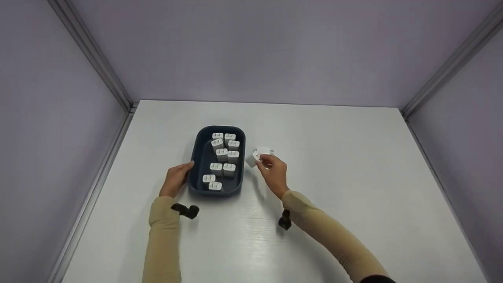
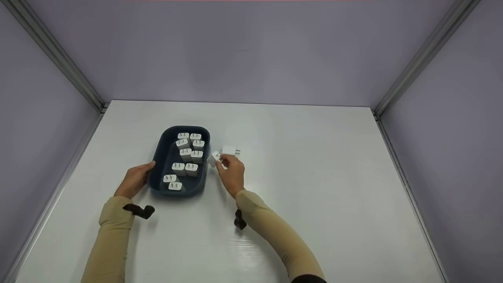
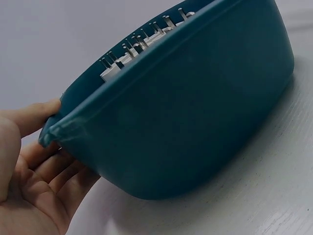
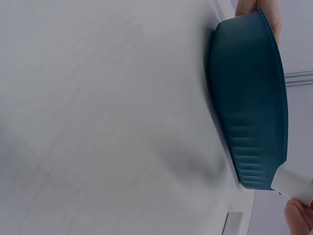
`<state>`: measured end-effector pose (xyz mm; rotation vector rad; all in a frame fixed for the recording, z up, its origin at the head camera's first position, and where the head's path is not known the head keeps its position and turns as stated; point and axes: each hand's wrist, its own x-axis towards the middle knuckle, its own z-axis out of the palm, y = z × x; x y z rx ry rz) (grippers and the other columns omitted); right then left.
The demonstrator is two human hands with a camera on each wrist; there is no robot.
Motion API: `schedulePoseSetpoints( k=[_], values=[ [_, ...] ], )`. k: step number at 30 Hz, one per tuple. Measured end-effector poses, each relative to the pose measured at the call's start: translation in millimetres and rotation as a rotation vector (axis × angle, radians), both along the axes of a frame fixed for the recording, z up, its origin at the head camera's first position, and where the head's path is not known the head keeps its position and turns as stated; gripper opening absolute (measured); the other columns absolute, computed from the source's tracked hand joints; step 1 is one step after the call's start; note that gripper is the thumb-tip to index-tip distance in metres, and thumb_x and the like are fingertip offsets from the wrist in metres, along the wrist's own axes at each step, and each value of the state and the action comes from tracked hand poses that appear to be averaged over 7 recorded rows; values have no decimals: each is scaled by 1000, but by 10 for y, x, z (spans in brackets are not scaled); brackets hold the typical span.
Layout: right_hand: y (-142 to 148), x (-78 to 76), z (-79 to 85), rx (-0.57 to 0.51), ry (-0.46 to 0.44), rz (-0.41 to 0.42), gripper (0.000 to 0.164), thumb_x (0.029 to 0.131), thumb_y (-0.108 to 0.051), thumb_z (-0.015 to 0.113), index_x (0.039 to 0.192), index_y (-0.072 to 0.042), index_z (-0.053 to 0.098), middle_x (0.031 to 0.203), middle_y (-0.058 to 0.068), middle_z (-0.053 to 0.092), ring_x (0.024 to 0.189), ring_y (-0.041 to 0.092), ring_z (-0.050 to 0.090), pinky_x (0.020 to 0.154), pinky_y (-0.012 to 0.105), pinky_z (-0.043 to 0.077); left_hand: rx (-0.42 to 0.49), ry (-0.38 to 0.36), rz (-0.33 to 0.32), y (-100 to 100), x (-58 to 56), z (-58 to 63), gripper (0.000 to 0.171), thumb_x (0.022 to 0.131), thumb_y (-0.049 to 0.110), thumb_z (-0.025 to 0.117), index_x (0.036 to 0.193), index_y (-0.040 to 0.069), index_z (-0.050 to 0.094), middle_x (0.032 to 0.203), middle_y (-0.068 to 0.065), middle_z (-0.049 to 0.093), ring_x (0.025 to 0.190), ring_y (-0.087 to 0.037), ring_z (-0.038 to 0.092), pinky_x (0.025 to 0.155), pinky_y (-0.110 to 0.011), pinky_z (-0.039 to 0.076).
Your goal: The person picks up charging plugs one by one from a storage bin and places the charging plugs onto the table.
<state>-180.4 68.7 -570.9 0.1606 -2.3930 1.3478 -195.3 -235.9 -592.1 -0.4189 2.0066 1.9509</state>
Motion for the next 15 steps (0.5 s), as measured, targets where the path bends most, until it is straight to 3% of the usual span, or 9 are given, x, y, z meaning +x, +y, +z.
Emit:
schedulePoseSetpoints(
  k=[5,15],
  values=[
    [24,-14,-33,6,-6,-14,20,84,-5,73,102,3,69,96,19,72,89,27,71,79,30,59,20,21,1,-14,-55,-121,56,100,37,51,140,-2,46,150,-18,43,139,-28,43,116,-39,37],
    [72,-24,-128,15,-47,-33,17,84,-6,73,99,2,69,94,18,72,86,27,71,76,33,59,-3,33,8,-10,-61,-167,58,98,40,53,138,-1,49,147,-17,47,136,-25,47,114,-37,39]
  ],
)
